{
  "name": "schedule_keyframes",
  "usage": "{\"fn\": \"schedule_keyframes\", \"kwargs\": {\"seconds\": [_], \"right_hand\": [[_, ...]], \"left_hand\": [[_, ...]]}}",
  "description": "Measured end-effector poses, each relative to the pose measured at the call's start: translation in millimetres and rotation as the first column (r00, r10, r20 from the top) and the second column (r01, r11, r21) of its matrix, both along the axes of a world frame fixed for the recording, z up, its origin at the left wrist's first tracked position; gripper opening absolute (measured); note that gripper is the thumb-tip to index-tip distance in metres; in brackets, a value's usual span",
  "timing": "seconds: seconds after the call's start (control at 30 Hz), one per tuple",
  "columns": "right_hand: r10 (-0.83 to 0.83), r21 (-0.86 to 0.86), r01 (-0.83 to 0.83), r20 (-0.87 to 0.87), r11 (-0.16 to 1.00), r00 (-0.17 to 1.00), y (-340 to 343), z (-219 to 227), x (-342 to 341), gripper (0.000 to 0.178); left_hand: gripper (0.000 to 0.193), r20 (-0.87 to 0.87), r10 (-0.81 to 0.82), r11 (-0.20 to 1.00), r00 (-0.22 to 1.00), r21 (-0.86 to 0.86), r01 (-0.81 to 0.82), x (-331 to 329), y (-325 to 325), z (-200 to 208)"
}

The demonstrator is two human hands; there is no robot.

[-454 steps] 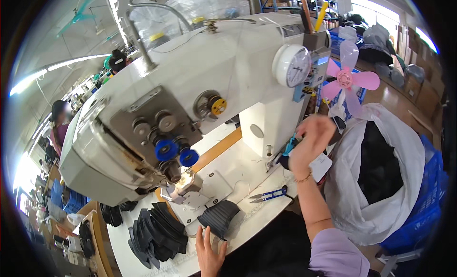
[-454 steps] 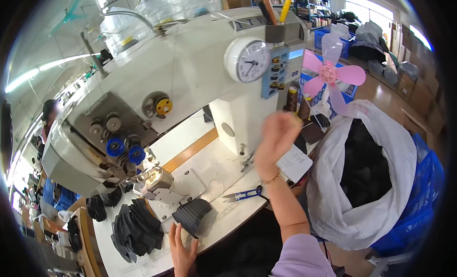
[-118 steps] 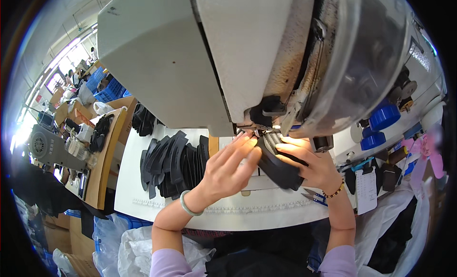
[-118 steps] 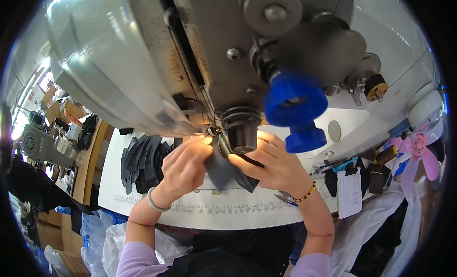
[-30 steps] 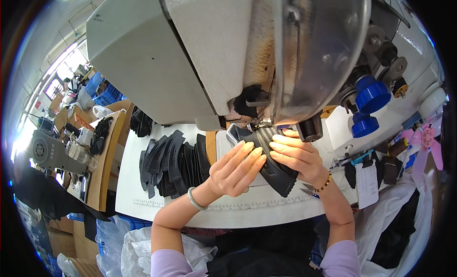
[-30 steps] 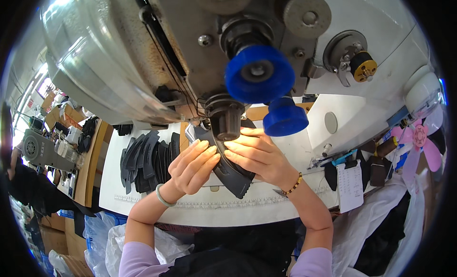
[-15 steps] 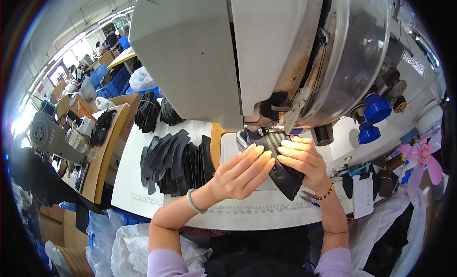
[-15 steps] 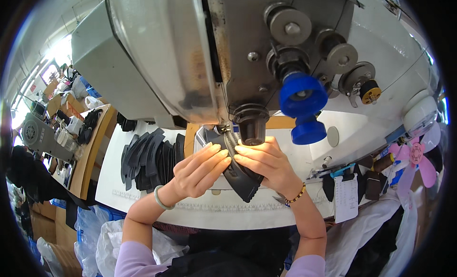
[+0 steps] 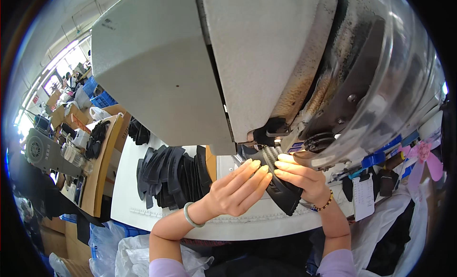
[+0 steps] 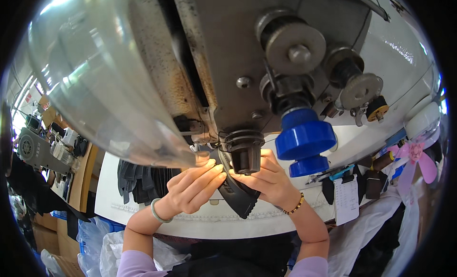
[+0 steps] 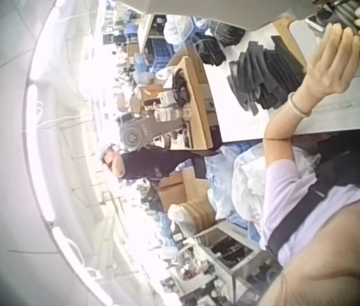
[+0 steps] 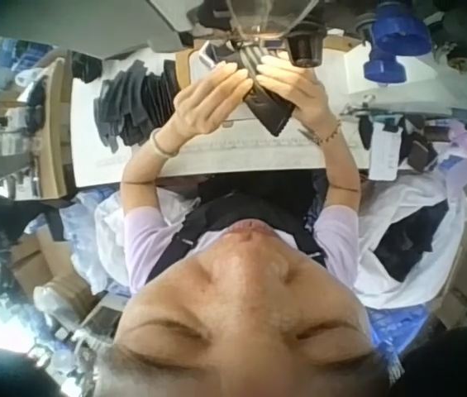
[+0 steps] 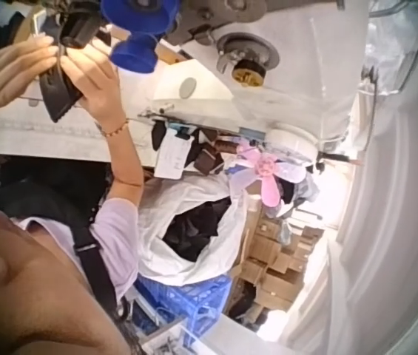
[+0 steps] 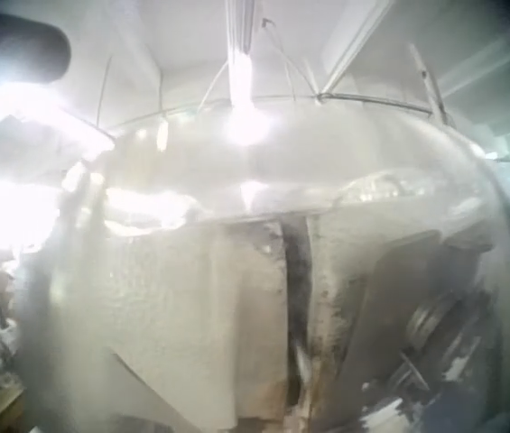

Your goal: The recorder is sorting and stitching black shoe components at a sewing machine station in a factory.

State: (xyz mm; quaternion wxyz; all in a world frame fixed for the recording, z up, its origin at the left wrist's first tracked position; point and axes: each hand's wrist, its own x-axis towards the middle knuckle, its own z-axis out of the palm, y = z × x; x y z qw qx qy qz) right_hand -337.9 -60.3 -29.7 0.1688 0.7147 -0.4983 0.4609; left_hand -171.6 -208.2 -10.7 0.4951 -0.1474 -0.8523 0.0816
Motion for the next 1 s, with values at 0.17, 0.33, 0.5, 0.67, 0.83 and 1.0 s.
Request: {"fn": "schedule_keyframes", "kwargs": {"seconds": [0.17,0.33,0.5,0.67,0.83,1.0], "right_hand": [[-0.015,0.046,0.015,-0.012,0.999,1.000,-0.8,1.8,1.1,0.028],[-0.047,0.061,0.048,-0.015,0.997,0.999,-0.2,0.4,2.8,0.030],[-0.045,0.044,0.046,-0.023,0.998,0.999,-0.4,-1.2,1.7,0.031],[-0.069,0.061,0.069,-0.013,0.996,0.998,0.4,1.4,4.4,0.032],[-0.123,0.040,0.125,-0.041,0.991,0.992,-2.0,2.0,7.0,0.032],[-0.172,-0.001,0.172,-0.075,0.985,0.982,-7.5,-1.1,6.7,0.033]], "left_hand": [[0.025,0.016,0.004,1.000,1.000,0.021,-0.004,0.4,-5.2,1.3],[0.028,0.024,0.000,0.999,1.000,0.049,-0.002,-1.5,-7.1,4.8],[0.028,0.020,0.002,0.999,1.000,0.049,-0.002,-3.1,-9.5,4.0],[0.028,0.027,0.002,0.998,1.000,0.055,-0.003,-3.3,-9.8,4.7],[0.028,0.034,-0.003,0.993,0.999,0.115,-0.001,-4.2,-12.3,3.2],[0.030,0.015,-0.009,0.988,1.000,0.154,0.006,-7.2,-17.2,0.3]]}}
